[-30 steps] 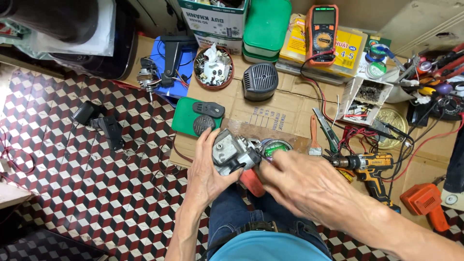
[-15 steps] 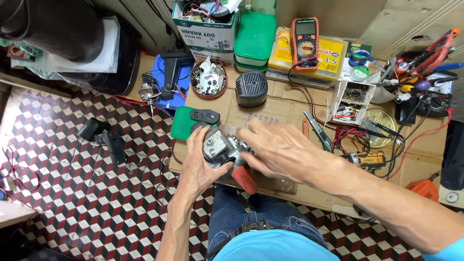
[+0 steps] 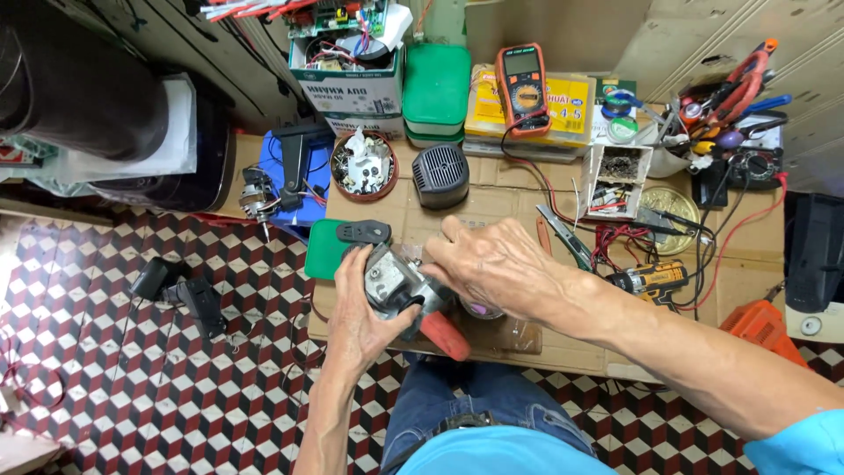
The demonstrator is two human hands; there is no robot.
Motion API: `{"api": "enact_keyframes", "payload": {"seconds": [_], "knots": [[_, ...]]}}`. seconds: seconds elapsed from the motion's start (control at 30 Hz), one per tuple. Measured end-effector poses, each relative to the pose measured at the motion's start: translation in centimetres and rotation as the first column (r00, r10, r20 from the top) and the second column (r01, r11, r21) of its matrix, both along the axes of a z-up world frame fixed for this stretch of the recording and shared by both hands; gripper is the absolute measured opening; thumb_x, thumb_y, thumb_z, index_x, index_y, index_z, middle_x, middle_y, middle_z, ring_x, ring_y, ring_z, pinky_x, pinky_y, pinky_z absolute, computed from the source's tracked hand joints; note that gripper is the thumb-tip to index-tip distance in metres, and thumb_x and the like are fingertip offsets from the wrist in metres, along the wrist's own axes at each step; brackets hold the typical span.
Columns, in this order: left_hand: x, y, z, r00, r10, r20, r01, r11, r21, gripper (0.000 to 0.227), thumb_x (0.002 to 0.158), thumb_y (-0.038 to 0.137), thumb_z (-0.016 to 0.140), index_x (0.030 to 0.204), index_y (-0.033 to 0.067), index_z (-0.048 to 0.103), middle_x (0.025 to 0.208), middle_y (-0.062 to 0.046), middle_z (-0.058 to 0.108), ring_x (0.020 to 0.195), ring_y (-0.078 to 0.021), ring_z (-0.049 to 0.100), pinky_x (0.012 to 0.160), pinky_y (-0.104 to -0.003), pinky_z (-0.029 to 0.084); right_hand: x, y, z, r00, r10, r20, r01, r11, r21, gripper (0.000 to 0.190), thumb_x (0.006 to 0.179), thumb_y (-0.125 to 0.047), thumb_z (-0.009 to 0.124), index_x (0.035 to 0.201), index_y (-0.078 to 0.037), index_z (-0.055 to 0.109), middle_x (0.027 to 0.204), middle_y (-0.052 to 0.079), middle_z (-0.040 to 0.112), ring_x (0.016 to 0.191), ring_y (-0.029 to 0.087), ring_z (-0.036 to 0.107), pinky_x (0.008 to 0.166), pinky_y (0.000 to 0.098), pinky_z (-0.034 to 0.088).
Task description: The recorder is disassembling and repairing an electric hand planer at a workbench.
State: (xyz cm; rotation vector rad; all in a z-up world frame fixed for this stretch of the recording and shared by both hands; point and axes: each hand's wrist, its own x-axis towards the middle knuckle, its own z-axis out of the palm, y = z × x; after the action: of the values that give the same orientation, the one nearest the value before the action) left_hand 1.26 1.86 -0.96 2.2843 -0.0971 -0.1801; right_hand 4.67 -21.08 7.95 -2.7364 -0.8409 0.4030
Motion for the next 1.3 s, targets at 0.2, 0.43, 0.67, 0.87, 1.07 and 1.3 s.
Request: {"api": "enact_keyframes", "payload": {"seconds": [0.2,0.43,0.67,0.87,1.07,1.3], "knots": [[-0.1,0.1,-0.1,1.000,-0.004,0.025,0.004,1.000,-0.025,0.108,0.060,0.030,0.091,0.150,0.0112,0.035,0.156,-0.018,0.032,0.141,-0.0365,0.044,0.111,-0.044,0.044,0.5,0.2,1.8,0.862,0.263,0.433,-0.445,0.801,0.400,0.035,0.066,-0.003,0.064,0.100,-0.003,0.053,0.092,0.013,0.053,0.081,0.035,0.061,0.067,0.0455,0.050],[-0.7,-0.4,-0.7,0.999,0.020,0.050,-0.021,0.999,0.024,0.110,0.058,0.030,0.091,0.150,0.0111,0.034,0.158,-0.020,0.029,0.142,-0.0387,0.041,0.111,-0.045,0.044,1.4,-1.1,-1.8,0.974,0.160,0.160,-0.199,0.942,0.271,0.020,0.098,-0.022,0.067,0.095,-0.008,0.054,0.089,0.014,0.052,0.074,0.033,0.062,0.062,0.0474,0.050],[-1.6,-2.0,0.2,0.994,0.105,0.016,-0.105,0.992,0.062,0.110,0.059,0.024,0.089,0.153,0.0138,0.033,0.166,-0.025,0.009,0.148,-0.0432,0.032,0.113,-0.047,0.042,1.0,-10.9,-4.2,0.964,-0.159,0.215,0.020,0.844,0.536,0.013,0.096,-0.013,0.064,0.105,-0.004,0.065,0.096,0.013,0.065,0.083,0.029,0.066,0.072,0.0400,0.054],[-1.5,-2.8,-0.2,0.984,0.178,0.003,-0.178,0.982,0.063,0.111,0.059,0.019,0.082,0.156,0.0127,0.028,0.168,-0.025,0.002,0.148,-0.0426,0.031,0.112,-0.047,0.045,-1.6,-16.5,-14.3,0.620,-0.630,-0.467,0.783,0.463,0.416,0.025,0.101,-0.025,0.069,0.120,-0.009,0.076,0.082,0.010,0.059,0.075,0.018,0.053,0.067,0.0361,0.045],[-0.8,-2.2,-0.9,0.986,0.162,-0.036,-0.159,0.984,0.079,0.115,0.065,0.033,0.090,0.158,0.0124,0.027,0.167,-0.027,-0.003,0.153,-0.0447,0.015,0.117,-0.054,0.034,-5.9,-13.0,-9.7,0.702,-0.615,-0.358,0.680,0.432,0.592,0.032,0.090,-0.018,0.074,0.119,-0.005,0.067,0.100,0.005,0.073,0.089,0.013,0.069,0.080,0.0282,0.055],[0.1,-2.9,-3.0,0.945,0.316,0.079,-0.321,0.945,0.057,0.103,0.069,0.048,0.092,0.150,0.0127,0.039,0.167,-0.030,0.005,0.152,-0.0460,0.025,0.119,-0.052,0.034,-5.8,-10.7,-8.3,0.829,-0.510,-0.232,0.529,0.577,0.622,0.029,0.085,-0.016,0.077,0.110,-0.006,0.067,0.098,0.007,0.076,0.086,0.016,0.073,0.076,0.0312,0.057]]}}
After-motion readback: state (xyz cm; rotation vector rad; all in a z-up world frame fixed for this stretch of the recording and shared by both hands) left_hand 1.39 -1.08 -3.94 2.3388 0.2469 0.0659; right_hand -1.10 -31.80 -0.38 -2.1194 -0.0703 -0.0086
